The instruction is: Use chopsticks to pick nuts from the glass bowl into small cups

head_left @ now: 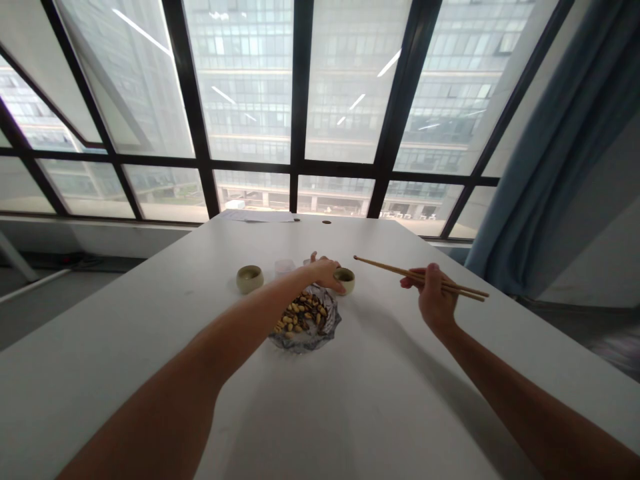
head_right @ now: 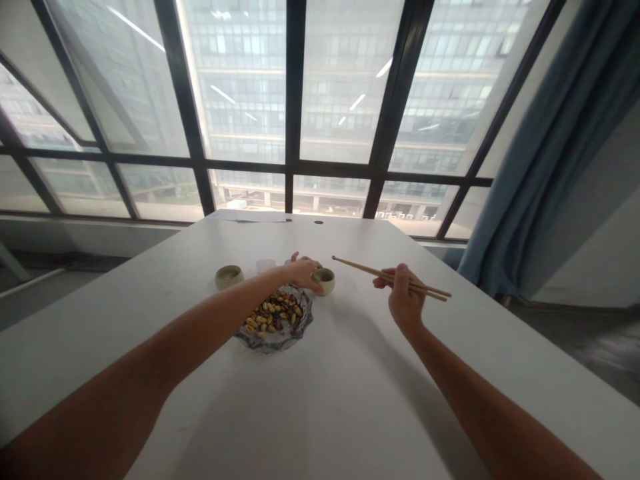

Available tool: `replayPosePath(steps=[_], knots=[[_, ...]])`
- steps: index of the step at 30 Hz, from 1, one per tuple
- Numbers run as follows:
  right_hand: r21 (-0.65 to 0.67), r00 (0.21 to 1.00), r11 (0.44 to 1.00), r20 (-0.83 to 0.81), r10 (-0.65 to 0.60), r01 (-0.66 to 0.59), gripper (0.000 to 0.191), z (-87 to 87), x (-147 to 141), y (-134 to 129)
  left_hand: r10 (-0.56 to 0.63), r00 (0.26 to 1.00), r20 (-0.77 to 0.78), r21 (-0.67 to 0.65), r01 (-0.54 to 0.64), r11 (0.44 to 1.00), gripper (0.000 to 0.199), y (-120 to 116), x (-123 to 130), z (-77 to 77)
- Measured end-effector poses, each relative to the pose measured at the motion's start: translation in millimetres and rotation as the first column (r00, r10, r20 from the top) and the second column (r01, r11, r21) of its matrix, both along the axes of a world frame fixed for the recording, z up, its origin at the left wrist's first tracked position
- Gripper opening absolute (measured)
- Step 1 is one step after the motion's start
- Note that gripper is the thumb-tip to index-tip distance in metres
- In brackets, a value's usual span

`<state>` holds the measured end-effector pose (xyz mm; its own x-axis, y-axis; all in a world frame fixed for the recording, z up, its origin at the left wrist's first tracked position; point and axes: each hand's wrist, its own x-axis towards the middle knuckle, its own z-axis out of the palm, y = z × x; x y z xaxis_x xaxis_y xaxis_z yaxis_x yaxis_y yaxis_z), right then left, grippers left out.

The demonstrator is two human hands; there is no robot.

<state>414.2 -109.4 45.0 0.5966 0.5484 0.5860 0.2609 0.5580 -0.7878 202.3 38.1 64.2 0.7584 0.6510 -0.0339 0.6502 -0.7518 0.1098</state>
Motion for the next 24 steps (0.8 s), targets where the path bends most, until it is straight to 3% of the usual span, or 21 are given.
replayPosePath(steps=[8,12,15,18,21,24], knots=[[-0.054,0.992,0.998,0.127,0.022,-0.015,0.052,-8.7,-4,-6,-0.152,0.987,0.044,0.137,0.145,0.98,0.078,1,2,-8.3],[-0.075,0.979,0.997,0.204,0.026,-0.011,0.054,-9.3,-4,-8,-0.13,0.991,0.037,0.127,0.125,0.984,0.078,-1,3,-6.2],[-0.185,0.92,0.982,0.376,0.108,-0.04,0.053,-10.3,-2,-9,-0.103,0.994,0.046,0.109,0.097,0.989,0.079,-3,3,-2.8],[-0.214,0.872,0.977,0.477,0.112,-0.008,0.053,-9.7,0,-9,-0.08,0.996,0.048,0.088,0.075,0.993,0.082,-3,3,0.3],[-0.203,0.869,0.979,0.488,0.085,0.018,0.053,-4.6,-5,-10,-0.064,0.997,0.036,0.066,0.061,0.996,0.083,0,4,2.1],[-0.126,0.916,0.992,0.4,0.033,0.02,0.054,7.0,-16,-15,-0.047,0.999,0.022,0.043,0.046,0.998,0.081,5,5,2.1]])
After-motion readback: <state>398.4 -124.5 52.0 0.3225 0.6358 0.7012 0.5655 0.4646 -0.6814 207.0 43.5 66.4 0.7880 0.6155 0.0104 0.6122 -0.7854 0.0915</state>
